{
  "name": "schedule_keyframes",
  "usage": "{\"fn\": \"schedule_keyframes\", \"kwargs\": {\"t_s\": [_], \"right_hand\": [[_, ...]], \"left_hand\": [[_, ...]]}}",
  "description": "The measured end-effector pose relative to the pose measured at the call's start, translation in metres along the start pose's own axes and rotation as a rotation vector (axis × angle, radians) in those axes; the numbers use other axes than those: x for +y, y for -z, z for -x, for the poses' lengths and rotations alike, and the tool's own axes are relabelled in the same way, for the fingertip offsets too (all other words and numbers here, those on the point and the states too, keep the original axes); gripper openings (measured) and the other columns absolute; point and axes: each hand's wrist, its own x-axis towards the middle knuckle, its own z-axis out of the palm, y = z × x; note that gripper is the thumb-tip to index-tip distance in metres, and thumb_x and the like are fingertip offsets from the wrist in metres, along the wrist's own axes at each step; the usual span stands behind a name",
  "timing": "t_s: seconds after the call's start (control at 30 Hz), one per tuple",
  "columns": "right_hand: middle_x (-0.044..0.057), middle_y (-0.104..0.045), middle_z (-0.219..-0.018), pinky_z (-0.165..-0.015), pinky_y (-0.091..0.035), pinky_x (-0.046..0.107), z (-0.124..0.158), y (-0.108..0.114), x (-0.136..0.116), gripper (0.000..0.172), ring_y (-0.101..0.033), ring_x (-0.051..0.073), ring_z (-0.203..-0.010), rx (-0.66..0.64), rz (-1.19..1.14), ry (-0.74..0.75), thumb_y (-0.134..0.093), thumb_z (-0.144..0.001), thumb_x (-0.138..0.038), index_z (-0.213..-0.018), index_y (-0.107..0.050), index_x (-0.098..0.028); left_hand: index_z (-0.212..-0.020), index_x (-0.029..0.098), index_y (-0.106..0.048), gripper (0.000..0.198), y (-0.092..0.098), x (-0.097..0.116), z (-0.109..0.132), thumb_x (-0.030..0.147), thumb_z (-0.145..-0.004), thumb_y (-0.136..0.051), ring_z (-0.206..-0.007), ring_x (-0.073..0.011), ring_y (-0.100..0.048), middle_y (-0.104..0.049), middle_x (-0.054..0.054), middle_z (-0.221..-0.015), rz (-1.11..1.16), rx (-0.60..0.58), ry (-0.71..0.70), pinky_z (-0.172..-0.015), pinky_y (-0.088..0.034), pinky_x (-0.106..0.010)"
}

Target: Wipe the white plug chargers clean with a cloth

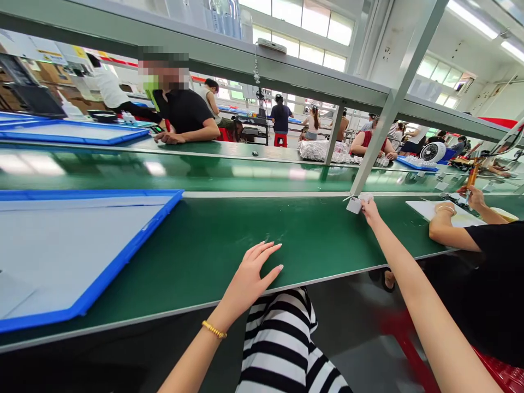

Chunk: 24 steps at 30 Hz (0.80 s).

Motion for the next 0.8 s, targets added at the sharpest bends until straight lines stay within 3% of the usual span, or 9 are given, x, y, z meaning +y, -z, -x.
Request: {"fn": "schedule_keyframes", "kwargs": {"t_s": [0.27, 0.43, 0.57, 0.63, 0.8], "right_hand": [[0.007, -0.069, -0.112, -0.083, -0.049, 0.034, 0.074, -0.079, -0.025, 0.045, -0.063, 0.023, -0.1, -0.482, -0.096, -0.149, -0.075, -0.069, -0.035, -0.111, -0.064, -0.022], [0.005, -0.065, -0.126, -0.09, -0.048, 0.031, 0.141, -0.112, -0.047, 0.05, -0.061, 0.023, -0.111, -0.994, -0.218, -0.175, -0.077, -0.074, -0.037, -0.12, -0.063, -0.026], [0.008, -0.068, -0.119, -0.09, -0.048, 0.031, 0.181, -0.129, -0.062, 0.046, -0.063, 0.02, -0.105, -1.309, -0.255, -0.146, -0.074, -0.08, -0.042, -0.12, -0.064, -0.022], [0.008, -0.07, -0.116, -0.092, -0.047, 0.033, 0.193, -0.135, -0.067, 0.045, -0.063, 0.02, -0.103, -1.365, -0.246, -0.089, -0.073, -0.081, -0.044, -0.119, -0.065, -0.02], [0.007, -0.07, -0.117, -0.1, -0.041, 0.037, 0.201, -0.142, -0.072, 0.046, -0.061, 0.022, -0.107, -1.316, -0.216, 0.043, -0.074, -0.078, -0.048, -0.114, -0.07, -0.02]], "left_hand": [[-0.132, 0.029, -0.056, 0.039, 0.002, -0.006, -0.001, 0.031, -0.094, -0.047, -0.141, -0.0256, -0.036, -0.059, -0.003, -0.137, 0.045, 0.04, 0.027, -0.116, -0.033, -0.051], [-0.134, 0.028, -0.054, 0.045, 0.002, -0.009, -0.004, 0.021, -0.09, -0.047, -0.138, -0.0235, -0.041, -0.056, -0.004, -0.14, 0.116, 0.065, 0.047, -0.117, -0.032, -0.048], [-0.14, 0.026, -0.047, 0.061, 0.004, -0.008, -0.006, 0.019, -0.081, -0.058, -0.137, -0.0238, -0.043, -0.051, -0.007, -0.145, 0.252, 0.079, 0.08, -0.118, -0.03, -0.046], [-0.146, 0.026, -0.038, 0.073, 0.006, -0.006, -0.006, 0.019, -0.078, -0.062, -0.139, -0.025, -0.041, -0.047, -0.009, -0.148, 0.344, 0.065, 0.101, -0.118, -0.03, -0.046], [-0.152, 0.027, -0.023, 0.084, 0.01, 0.0, -0.004, 0.025, -0.08, -0.064, -0.14, -0.0262, -0.04, -0.04, -0.011, -0.153, 0.482, -0.031, 0.095, -0.115, -0.034, -0.045]]}}
